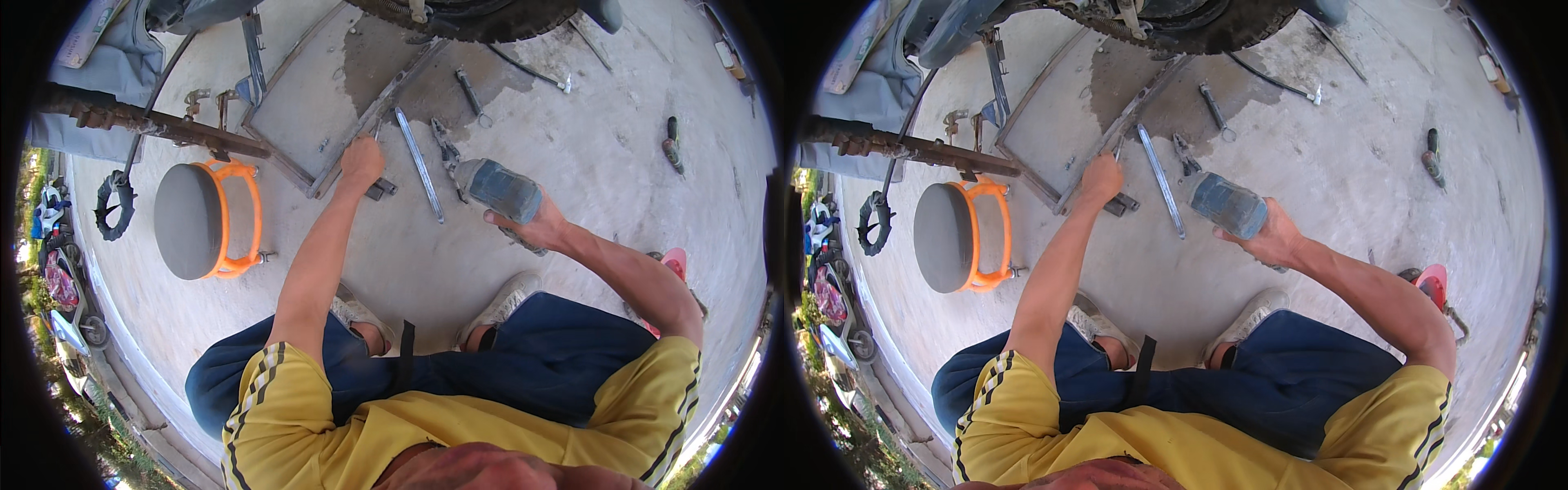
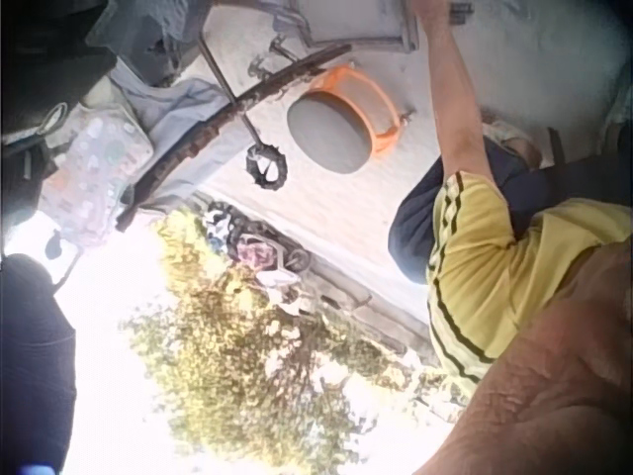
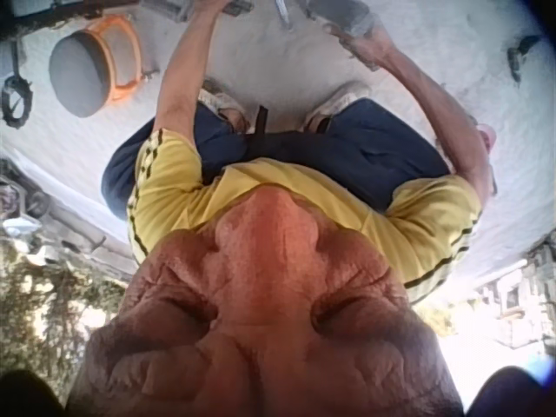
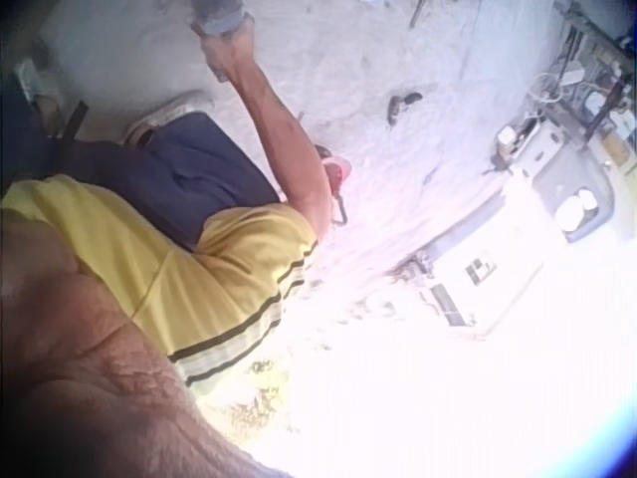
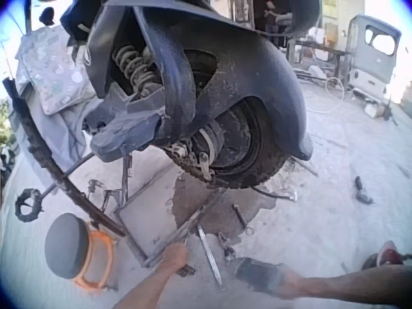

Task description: The person uses a cordless impact wrench and hand tools to remove and adjust components on the rear wheel and brake assembly of a motorcycle. They remove bolts, manipulate brake parts, and reattach components while seated on the ground.

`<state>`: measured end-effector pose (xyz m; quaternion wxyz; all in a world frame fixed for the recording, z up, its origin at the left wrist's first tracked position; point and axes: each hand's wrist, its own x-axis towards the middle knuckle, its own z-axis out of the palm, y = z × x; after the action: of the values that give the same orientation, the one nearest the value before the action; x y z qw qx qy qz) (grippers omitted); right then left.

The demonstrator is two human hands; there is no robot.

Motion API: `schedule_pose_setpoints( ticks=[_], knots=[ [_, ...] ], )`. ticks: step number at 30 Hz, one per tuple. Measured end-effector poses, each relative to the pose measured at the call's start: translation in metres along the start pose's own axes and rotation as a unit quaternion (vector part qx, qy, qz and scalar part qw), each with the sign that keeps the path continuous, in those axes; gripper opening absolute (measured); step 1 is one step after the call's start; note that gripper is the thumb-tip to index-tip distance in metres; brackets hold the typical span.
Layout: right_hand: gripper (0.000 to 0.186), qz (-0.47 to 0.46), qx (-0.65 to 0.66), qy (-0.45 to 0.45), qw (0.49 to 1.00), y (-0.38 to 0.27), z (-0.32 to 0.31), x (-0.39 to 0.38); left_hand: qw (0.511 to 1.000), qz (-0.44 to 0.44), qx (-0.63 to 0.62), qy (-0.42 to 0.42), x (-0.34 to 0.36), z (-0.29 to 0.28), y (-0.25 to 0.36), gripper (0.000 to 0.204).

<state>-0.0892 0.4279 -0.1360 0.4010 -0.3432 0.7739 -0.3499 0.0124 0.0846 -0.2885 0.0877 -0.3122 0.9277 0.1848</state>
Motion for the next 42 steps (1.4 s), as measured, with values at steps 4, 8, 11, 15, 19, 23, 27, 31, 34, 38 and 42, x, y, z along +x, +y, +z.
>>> schedule_pose_setpoints(
  ticks=[4,8,11,15,19,23,27,31,34,38,42],
  knots=[
    [0.038,-0.09,-0.043,0.022,0.995,-0.013,-0.004,0.013,0.742,-0.011,-0.64,-0.202,-0.009,-0.08,0.051,0.021],
    [0.034,-0.187,-0.073,0.055,0.978,-0.035,-0.006,0.026,0.67,0.0,-0.705,-0.234,-0.041,-0.175,0.092,0.023],
    [0.034,-0.245,-0.088,0.06,0.964,-0.042,-0.004,0.029,0.672,-0.019,-0.706,-0.221,-0.06,-0.217,0.099,0.025],
    [0.033,-0.315,-0.037,0.053,0.947,-0.034,0.004,0.046,0.687,-0.016,-0.699,-0.198,-0.084,-0.252,0.1,0.022],
    [0.032,-0.282,0.121,0.019,0.952,-0.046,0.01,0.048,0.71,-0.014,-0.69,-0.145,-0.112,-0.274,0.099,0.017],
    [0.033,-0.317,0.068,0.054,0.945,-0.064,0.008,0.043,0.722,0.023,-0.68,-0.126,-0.125,-0.298,0.074,0.025],
    [0.055,-0.282,0.119,-0.001,0.952,-0.069,0.008,0.047,0.698,-0.017,-0.708,-0.111,-0.134,-0.281,0.072,0.028],
    [0.07,-0.362,0.06,0.008,0.93,-0.082,0.01,0.05,0.698,-0.026,-0.704,-0.132,-0.129,-0.274,0.067,0.029],
    [0.072,-0.374,0.031,0.021,0.927,-0.093,0.01,0.045,0.684,-0.004,-0.716,-0.136,-0.134,-0.271,0.066,0.025],
    [0.073,-0.397,0.019,0.031,0.917,-0.098,0.01,0.048,0.679,-0.013,-0.722,-0.132,-0.125,-0.273,0.041,0.03],
    [0.073,-0.316,0.006,0.005,0.949,-0.102,0.009,0.054,0.651,0.015,-0.747,-0.138,-0.13,-0.272,0.034,0.025]
  ],
)
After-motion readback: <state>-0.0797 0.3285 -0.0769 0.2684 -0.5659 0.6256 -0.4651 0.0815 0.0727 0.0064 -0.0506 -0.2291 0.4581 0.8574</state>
